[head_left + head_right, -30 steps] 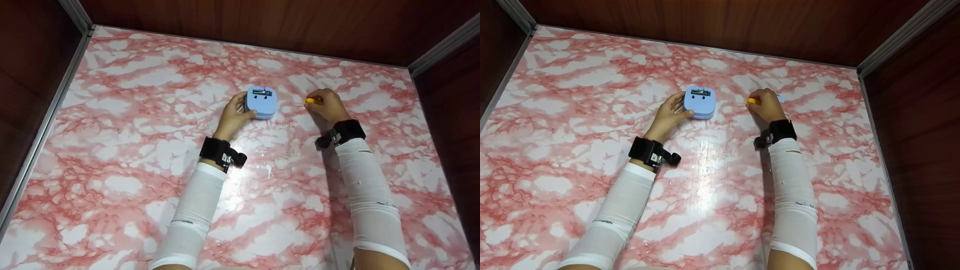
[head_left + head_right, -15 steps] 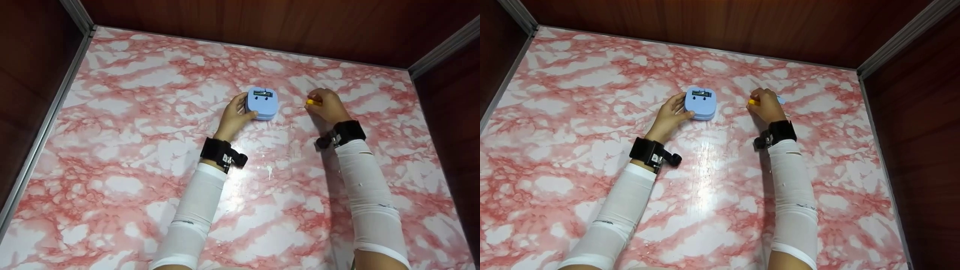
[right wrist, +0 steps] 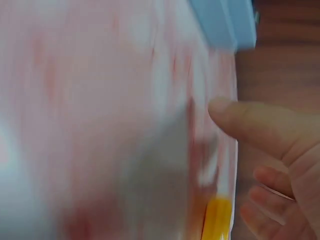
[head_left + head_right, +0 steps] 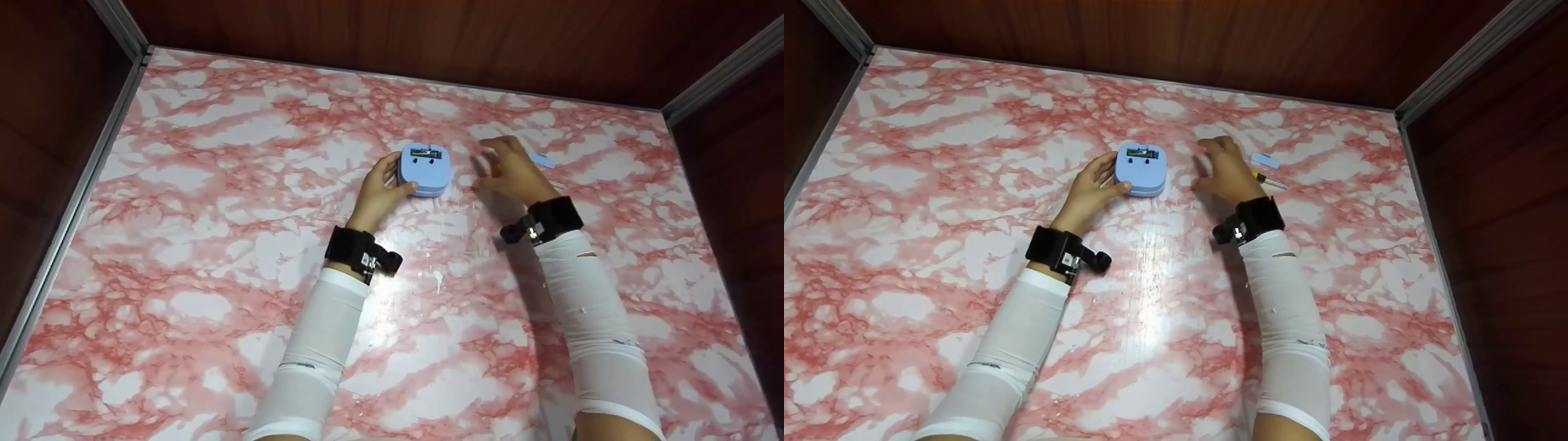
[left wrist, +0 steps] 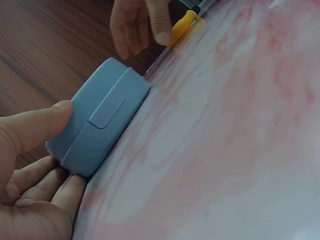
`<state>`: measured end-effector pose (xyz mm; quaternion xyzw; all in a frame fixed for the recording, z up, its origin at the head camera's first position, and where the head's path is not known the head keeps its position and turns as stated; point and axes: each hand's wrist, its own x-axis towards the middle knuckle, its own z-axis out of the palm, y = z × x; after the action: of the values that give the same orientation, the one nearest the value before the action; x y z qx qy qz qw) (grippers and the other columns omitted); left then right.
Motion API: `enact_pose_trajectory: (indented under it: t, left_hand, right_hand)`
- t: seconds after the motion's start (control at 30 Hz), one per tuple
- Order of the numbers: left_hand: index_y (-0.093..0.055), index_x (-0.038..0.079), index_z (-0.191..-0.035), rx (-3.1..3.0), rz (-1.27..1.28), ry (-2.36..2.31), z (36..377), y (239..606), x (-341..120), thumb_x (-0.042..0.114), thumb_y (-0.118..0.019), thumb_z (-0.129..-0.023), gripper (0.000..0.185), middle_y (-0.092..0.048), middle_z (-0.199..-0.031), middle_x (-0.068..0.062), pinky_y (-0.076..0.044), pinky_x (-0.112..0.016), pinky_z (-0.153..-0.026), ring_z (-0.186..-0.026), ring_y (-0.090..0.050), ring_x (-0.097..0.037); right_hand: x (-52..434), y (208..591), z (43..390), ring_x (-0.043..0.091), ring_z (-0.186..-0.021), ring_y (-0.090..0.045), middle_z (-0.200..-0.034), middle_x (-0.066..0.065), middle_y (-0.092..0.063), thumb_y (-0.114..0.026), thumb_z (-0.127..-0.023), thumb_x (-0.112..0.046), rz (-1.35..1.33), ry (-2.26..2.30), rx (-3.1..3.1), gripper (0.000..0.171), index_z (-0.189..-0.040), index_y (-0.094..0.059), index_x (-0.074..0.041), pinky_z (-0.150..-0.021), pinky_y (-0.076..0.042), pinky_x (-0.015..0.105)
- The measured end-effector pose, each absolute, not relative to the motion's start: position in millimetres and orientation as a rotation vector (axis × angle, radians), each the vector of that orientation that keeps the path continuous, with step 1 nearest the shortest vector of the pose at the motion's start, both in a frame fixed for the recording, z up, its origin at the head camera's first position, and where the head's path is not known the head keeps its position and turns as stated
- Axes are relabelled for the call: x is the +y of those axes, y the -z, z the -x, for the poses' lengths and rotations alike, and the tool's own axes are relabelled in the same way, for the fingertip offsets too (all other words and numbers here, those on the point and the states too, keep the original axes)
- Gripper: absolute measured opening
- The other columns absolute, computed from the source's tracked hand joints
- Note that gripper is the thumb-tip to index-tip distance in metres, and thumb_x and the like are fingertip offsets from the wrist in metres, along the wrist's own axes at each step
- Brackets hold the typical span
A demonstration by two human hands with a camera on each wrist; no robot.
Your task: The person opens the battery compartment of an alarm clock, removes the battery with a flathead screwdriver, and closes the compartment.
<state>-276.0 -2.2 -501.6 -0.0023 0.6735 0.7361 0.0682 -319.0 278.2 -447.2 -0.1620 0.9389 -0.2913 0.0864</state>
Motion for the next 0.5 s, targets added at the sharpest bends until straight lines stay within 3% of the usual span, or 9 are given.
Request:
enact_pose_trajectory:
  t: [0.1, 0.23, 0.4, 0.5]
  left_hand:
    - [-0.040, 0.005, -0.154, 2.019, 0.012, -2.225, 275, 502, -3, 0.001, -0.076, -0.087, 0.076, -0.040, -0.159, -0.012, -0.035, -0.024, -0.117, -0.145, -0.039, -0.025]
    - [-0.040, 0.006, -0.154, 2.025, 0.017, -2.219, 275, 502, -3, 0.002, -0.076, -0.087, 0.076, -0.040, -0.159, -0.011, -0.036, -0.024, -0.117, -0.145, -0.039, -0.024]
    - [-0.039, 0.005, -0.154, 2.022, -0.012, -2.231, 274, 502, -3, 0.002, -0.076, -0.088, 0.076, -0.040, -0.158, -0.012, -0.036, -0.023, -0.117, -0.145, -0.040, -0.025]
    - [-0.040, 0.004, -0.153, 2.008, -0.027, -2.250, 275, 501, -2, 0.001, -0.076, -0.087, 0.075, -0.041, -0.158, -0.013, -0.036, -0.023, -0.117, -0.145, -0.039, -0.025]
  right_hand:
    - [258, 447, 315, 0.038, -0.139, -0.038, -0.154, 0.020, -0.033, -0.081, -0.086, -0.012, 0.538, 0.961, 2.713, 0.082, -0.155, -0.037, -0.006, -0.115, -0.039, 0.050]
    - [233, 444, 312, 0.038, -0.142, -0.038, -0.158, 0.020, -0.033, -0.085, -0.083, -0.013, 0.515, 1.040, 2.618, 0.090, -0.156, -0.034, -0.003, -0.113, -0.044, 0.047]
    - [210, 440, 311, 0.037, -0.135, -0.048, -0.158, 0.021, -0.036, -0.088, -0.080, -0.021, 0.448, 1.028, 2.588, 0.103, -0.159, -0.025, 0.000, -0.109, -0.048, 0.045]
    - [201, 440, 312, 0.036, -0.129, -0.052, -0.154, 0.022, -0.041, -0.088, -0.080, -0.025, 0.439, 0.986, 2.625, 0.102, -0.157, -0.028, 0.003, -0.106, -0.050, 0.044]
